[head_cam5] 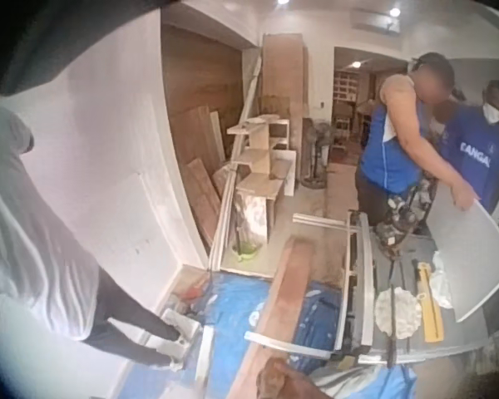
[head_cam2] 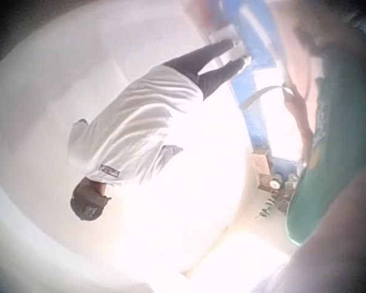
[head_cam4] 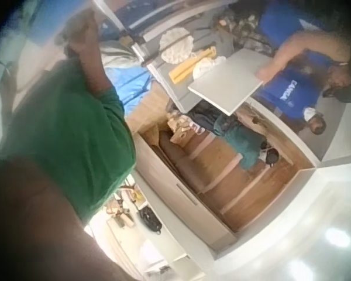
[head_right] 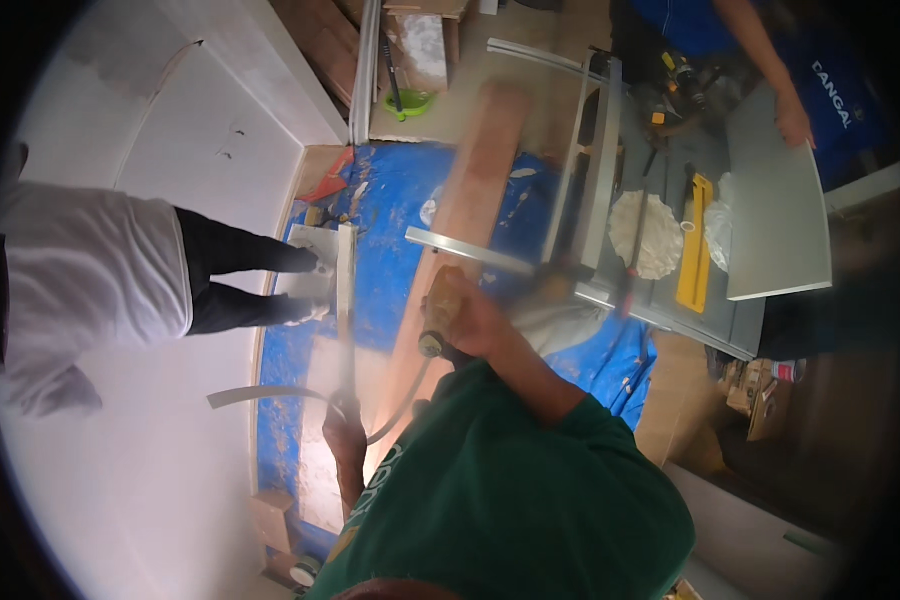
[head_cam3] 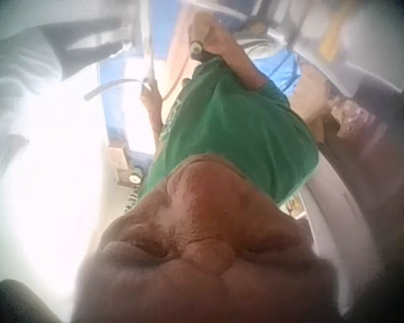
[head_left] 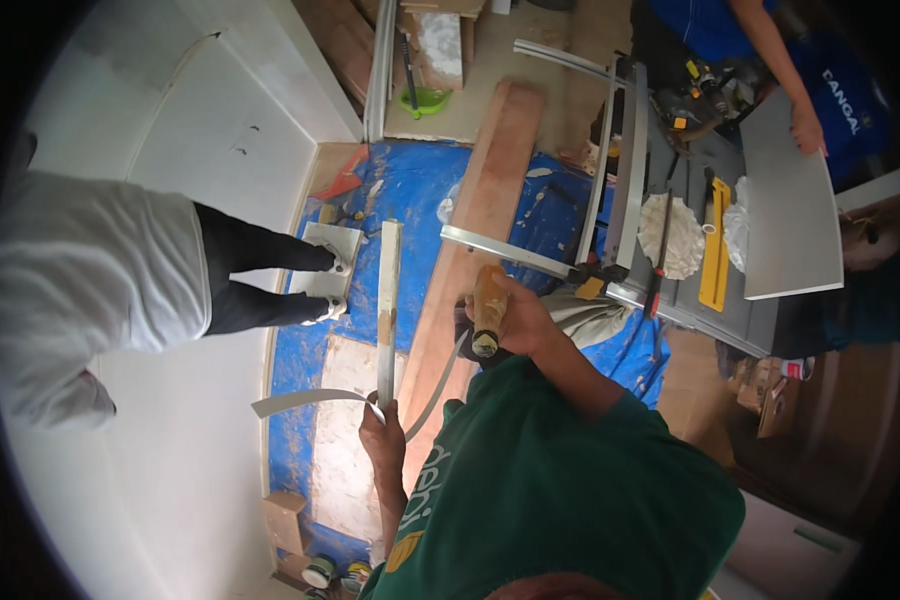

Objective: The person uses a utility knife to cut a long strip of white molding along a wall. They then remove the cut piece and handle a roll of white tape, unrolling and applying it to the wall. The person also picks up a paintbrush and a small container, moving around a cluttered workspace.

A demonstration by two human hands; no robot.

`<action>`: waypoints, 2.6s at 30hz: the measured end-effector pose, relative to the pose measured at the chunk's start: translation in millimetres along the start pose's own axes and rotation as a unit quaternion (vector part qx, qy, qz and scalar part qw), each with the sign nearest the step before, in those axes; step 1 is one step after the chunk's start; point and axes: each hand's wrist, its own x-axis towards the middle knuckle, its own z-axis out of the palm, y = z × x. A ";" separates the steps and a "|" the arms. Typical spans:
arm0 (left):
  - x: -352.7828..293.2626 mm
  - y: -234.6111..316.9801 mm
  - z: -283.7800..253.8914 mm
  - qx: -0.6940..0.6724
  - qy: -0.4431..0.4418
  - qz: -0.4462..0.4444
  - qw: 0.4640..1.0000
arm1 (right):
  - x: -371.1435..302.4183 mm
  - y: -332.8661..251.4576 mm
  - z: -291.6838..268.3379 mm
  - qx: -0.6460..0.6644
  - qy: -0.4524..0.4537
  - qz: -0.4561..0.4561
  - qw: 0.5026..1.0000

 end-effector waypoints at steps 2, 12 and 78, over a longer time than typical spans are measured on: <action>46.7 9.2 2.6 0.028 -0.066 -0.015 0.997 | 26.9 -12.3 10.8 0.001 -0.002 -0.040 0.999; 262.7 95.9 -9.4 -0.042 -0.097 0.107 0.989 | 96.9 -96.9 33.2 0.009 -0.033 -0.105 0.994; 668.9 329.4 338.4 -0.025 -0.832 0.302 0.464 | 365.7 -73.8 121.7 0.324 0.154 -0.771 0.526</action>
